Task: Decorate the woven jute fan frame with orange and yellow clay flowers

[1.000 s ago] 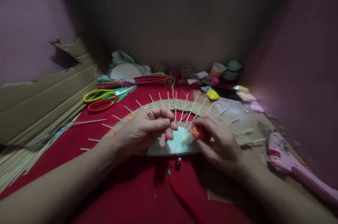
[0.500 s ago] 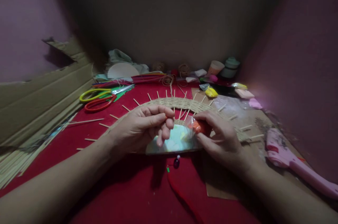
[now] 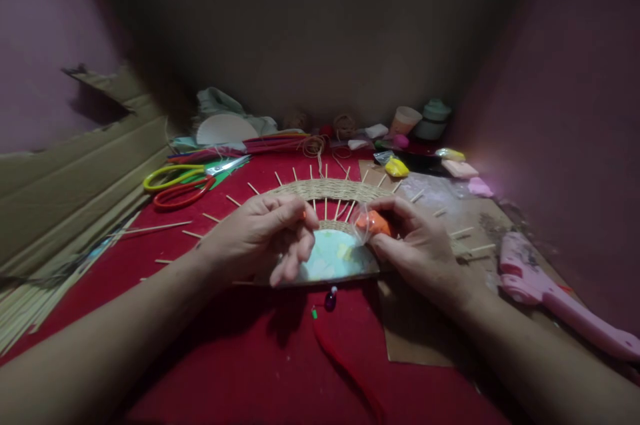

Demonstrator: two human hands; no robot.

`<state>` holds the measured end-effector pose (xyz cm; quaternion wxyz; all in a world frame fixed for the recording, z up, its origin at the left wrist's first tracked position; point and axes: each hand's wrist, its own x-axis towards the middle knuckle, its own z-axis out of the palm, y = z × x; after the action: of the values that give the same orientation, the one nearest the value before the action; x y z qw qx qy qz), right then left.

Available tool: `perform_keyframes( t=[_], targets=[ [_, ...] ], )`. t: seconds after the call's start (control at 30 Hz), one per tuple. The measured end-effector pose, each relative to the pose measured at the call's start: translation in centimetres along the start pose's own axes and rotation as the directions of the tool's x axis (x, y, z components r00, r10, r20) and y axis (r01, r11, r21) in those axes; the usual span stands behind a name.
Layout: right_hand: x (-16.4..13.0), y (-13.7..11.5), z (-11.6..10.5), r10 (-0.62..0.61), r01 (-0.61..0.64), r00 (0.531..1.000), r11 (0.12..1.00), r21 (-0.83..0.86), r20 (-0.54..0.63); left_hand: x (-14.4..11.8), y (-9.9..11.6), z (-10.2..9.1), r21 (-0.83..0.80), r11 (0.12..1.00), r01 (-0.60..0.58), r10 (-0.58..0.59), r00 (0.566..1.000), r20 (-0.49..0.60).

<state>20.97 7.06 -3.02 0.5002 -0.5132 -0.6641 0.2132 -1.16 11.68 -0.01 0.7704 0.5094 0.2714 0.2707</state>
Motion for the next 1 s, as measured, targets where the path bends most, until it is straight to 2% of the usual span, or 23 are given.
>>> perform_keyframes(
  t=[0.07,0.17,0.3,0.5,0.63,0.8,1.0],
  targets=[
    [0.0,0.1,0.0,0.002,-0.002,1.000,1.000,0.003,0.003,-0.2,-0.1,0.0,0.052,0.998,0.041,-0.040,0.999,-0.026],
    [0.0,0.2,0.0,0.006,-0.006,1.000,1.000,0.010,0.001,-0.4,-0.1,0.1,0.080,0.996,0.034,-0.029,0.998,-0.063],
    [0.1,0.0,0.0,0.000,0.000,1.000,1.000,-0.002,0.004,-0.3,0.2,0.6,0.073,0.997,0.040,-0.036,0.998,-0.055],
    [0.0,-0.1,0.0,-0.020,0.020,1.000,0.999,-0.025,0.005,-0.4,0.1,0.7,0.171,0.984,-0.049,0.068,0.992,-0.106],
    [0.0,0.3,0.1,-0.032,0.032,0.999,0.999,-0.013,0.012,-0.3,0.2,0.2,0.296,0.948,-0.117,0.153,0.983,-0.100],
    [0.1,0.5,0.1,-0.054,0.054,0.999,0.998,-0.015,-0.002,0.1,0.4,-0.2,0.464,0.881,-0.092,0.155,0.983,-0.099],
    [0.1,0.4,0.1,-0.050,0.050,0.999,0.999,-0.014,0.007,0.0,0.3,-0.4,0.572,0.818,-0.056,0.164,0.977,-0.138]
  ],
)
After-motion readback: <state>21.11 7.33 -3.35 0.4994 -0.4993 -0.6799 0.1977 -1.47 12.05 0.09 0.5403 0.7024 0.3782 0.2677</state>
